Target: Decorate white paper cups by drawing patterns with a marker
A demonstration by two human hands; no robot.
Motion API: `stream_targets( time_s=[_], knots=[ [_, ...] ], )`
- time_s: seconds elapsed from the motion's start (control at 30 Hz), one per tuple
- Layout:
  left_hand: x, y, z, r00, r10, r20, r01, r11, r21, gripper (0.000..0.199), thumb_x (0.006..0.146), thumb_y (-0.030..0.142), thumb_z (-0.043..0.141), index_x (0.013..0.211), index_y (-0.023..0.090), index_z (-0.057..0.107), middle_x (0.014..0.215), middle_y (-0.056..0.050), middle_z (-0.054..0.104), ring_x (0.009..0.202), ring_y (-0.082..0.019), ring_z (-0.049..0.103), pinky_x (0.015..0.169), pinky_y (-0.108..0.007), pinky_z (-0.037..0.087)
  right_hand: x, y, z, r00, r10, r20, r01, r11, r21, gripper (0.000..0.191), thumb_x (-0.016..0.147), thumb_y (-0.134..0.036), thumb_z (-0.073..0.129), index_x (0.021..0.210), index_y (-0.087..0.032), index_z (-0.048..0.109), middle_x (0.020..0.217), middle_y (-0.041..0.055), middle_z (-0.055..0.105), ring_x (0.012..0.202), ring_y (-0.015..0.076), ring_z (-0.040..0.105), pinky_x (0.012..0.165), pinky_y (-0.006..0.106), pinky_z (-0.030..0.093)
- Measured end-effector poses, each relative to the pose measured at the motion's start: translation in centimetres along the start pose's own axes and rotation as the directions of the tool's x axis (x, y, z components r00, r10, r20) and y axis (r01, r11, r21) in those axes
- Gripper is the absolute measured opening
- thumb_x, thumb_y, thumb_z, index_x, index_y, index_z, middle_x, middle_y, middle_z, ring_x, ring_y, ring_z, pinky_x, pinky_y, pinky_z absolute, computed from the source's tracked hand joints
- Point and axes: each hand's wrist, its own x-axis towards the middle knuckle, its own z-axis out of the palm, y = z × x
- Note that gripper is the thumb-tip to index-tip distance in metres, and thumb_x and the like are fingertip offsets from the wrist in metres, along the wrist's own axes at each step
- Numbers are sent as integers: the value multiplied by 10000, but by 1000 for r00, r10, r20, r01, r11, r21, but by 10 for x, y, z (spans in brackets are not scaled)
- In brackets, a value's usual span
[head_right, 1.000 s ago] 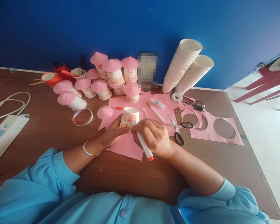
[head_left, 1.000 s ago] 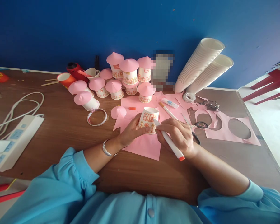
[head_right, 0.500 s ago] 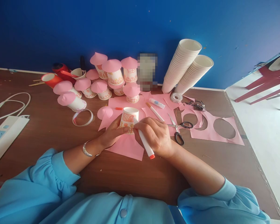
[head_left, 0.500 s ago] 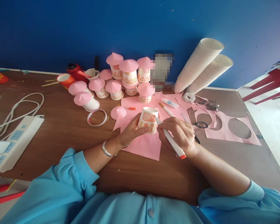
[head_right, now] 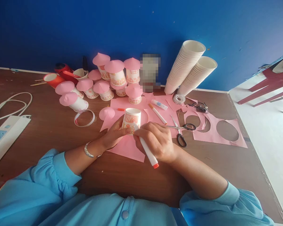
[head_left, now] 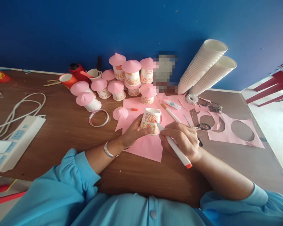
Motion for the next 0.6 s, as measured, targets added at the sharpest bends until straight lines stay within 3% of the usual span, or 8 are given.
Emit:
stream_targets(
  time_s=[0.2, 0.6],
  knots=[
    [1, 1, 2, 999, -8, -48, 9, 1000, 12, 453, 808, 388, 789, 1150, 199, 559, 1043, -42, 622, 934, -184, 571, 815, -318, 459, -9, -2, 7, 990, -93, 105, 92, 996, 12, 142, 880, -96, 656, 979, -158, 577, 742, 4, 613, 627, 127, 570, 557, 267, 495],
    [2, 5, 4, 998, -14, -63, 20, 996, 91, 533, 784, 450, 800, 1169, 187, 542, 1063, -66, 608, 976, -213, 571, 835, -343, 458, -10, -2, 8, 990, -96, 106, 97, 995, -11, 184, 858, -70, 689, 986, -148, 584, 761, 13, 633, 659, 135, 578, 571, 274, 490]
  ],
)
